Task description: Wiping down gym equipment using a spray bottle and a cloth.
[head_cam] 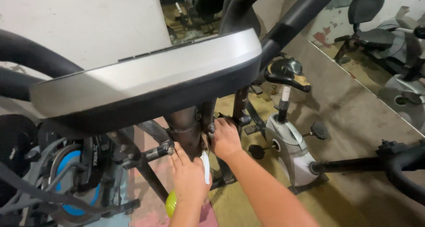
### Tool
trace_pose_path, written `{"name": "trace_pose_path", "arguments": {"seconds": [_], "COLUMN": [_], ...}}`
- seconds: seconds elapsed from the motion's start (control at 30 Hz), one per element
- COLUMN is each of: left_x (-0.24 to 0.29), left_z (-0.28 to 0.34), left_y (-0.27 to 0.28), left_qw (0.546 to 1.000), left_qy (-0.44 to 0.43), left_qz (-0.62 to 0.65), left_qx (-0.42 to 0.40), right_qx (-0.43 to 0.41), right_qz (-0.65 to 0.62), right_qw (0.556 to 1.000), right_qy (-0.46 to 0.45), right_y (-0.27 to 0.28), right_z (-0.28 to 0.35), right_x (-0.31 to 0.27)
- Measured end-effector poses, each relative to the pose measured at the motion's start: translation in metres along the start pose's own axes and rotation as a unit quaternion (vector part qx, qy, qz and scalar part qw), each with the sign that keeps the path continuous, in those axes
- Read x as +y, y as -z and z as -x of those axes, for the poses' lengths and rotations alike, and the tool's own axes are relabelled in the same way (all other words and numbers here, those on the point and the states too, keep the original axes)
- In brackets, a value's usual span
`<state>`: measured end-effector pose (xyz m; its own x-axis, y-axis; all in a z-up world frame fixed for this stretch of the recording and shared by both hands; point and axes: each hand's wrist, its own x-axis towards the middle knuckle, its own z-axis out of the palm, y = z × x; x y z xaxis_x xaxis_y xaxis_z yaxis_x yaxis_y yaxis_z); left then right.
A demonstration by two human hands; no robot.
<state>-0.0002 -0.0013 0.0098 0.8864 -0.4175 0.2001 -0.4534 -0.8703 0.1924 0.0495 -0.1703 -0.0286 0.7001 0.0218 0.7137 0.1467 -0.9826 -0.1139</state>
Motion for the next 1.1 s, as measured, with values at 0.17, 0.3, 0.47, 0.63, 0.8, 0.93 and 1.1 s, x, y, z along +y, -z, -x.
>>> {"name": "trace_pose_path", "arguments": {"seconds": [0.17,0.3,0.47,0.63,0.8,0.93,1.1], "left_x": [-0.009,-0.006,0.001,-0.007,-0.005,-0.006,-0.006], "left_z": [0.006,-0.004,0.003,0.001,0.001,0.003,0.004], "left_y": [-0.036,-0.032,-0.010,-0.013,-0.001,0.002,0.007], "left_qw": [0.998,0.993,0.998,0.999,1.000,0.999,1.000], "left_qy": [-0.039,-0.026,-0.017,-0.022,-0.015,-0.006,-0.010], "left_qz": [-0.028,-0.035,0.003,0.008,-0.012,-0.010,-0.020], "left_qx": [0.051,0.108,0.057,0.049,0.024,-0.032,-0.016], "right_qx": [-0.312,-0.166,-0.069,0.038,-0.028,-0.066,0.113], "right_qz": [-0.011,-0.049,-0.088,-0.016,-0.053,-0.229,-0.313], "right_qw": [0.948,0.985,0.994,0.997,0.998,0.962,0.804], "right_qy": [-0.056,-0.017,0.000,-0.060,-0.007,-0.137,-0.493], "right_y": [-0.003,0.008,-0.006,-0.045,-0.004,-0.010,-0.070], "right_z": [-0.007,-0.021,0.019,0.063,0.086,0.137,0.170], "right_x": [0.014,0.009,-0.002,-0.002,-0.004,-0.007,0.060]}}
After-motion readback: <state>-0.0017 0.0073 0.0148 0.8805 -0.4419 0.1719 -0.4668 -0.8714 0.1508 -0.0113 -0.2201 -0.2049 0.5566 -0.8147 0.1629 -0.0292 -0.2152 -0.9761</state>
